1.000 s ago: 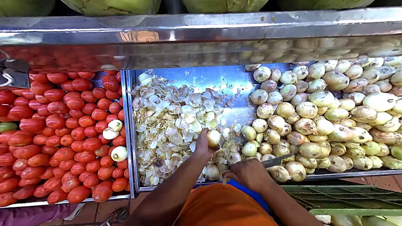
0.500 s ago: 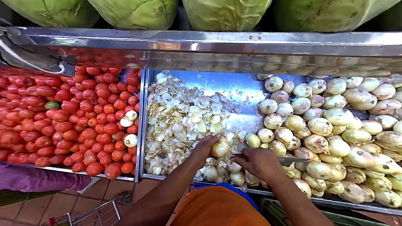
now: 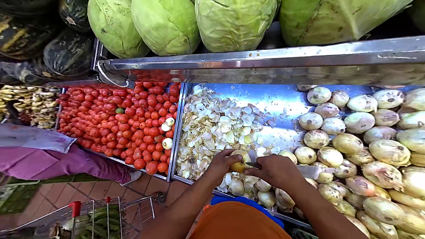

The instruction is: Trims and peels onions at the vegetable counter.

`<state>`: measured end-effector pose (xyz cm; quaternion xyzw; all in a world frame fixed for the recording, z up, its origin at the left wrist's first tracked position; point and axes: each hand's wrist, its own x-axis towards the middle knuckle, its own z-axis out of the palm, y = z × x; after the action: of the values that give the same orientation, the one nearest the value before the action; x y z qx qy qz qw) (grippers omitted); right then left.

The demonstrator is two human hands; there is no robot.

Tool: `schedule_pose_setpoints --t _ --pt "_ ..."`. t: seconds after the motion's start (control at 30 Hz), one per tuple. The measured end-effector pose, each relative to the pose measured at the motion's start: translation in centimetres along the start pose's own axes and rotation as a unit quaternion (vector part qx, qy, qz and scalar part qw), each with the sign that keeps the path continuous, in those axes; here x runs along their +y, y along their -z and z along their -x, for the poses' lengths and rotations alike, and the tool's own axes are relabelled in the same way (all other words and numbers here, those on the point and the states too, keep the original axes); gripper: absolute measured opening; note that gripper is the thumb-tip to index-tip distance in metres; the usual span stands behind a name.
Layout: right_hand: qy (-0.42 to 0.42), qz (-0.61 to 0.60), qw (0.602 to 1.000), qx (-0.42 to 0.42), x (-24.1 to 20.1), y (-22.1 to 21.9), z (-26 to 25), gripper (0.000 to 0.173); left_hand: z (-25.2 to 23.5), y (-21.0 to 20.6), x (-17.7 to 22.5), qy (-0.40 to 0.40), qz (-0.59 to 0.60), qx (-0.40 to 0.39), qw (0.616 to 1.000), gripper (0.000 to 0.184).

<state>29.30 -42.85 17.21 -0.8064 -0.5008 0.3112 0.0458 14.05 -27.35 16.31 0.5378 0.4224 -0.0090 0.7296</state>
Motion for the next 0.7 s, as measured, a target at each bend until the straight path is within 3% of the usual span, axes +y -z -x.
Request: schedule_pose_setpoints --t 0.13,0.3,0.37,0.57,0.7 --pt "0.06 -0.003 0.998 0.023 -0.1 -0.8 -0.7 0.08 0.1 -1.0 -0.3 -0.013 0.005 0.021 1.0 0.045" --pt "0.15 0.046 0.963 0.218 0.9 -3.2 -2.4 0.078 -0.9 -1.6 -0.7 -0.053 -0.016 0.088 0.995 0.041" --pt "0.157 0.055 0.956 0.244 1.1 -3.6 -3.1 0.076 -1.7 -1.7 -1.0 -0.042 -0.014 0.111 0.993 0.039" --pt "0.101 0.064 0.979 0.166 1.6 -3.4 -4.4 0.074 -4.7 -2.5 -2.5 -0.034 -0.026 0.182 0.982 0.04" --pt "0.152 0.042 0.987 0.001 -1.8 -5.1 -3.4 0.081 -8.5 1.4 -2.4 0.021 0.024 0.244 0.969 0.048"
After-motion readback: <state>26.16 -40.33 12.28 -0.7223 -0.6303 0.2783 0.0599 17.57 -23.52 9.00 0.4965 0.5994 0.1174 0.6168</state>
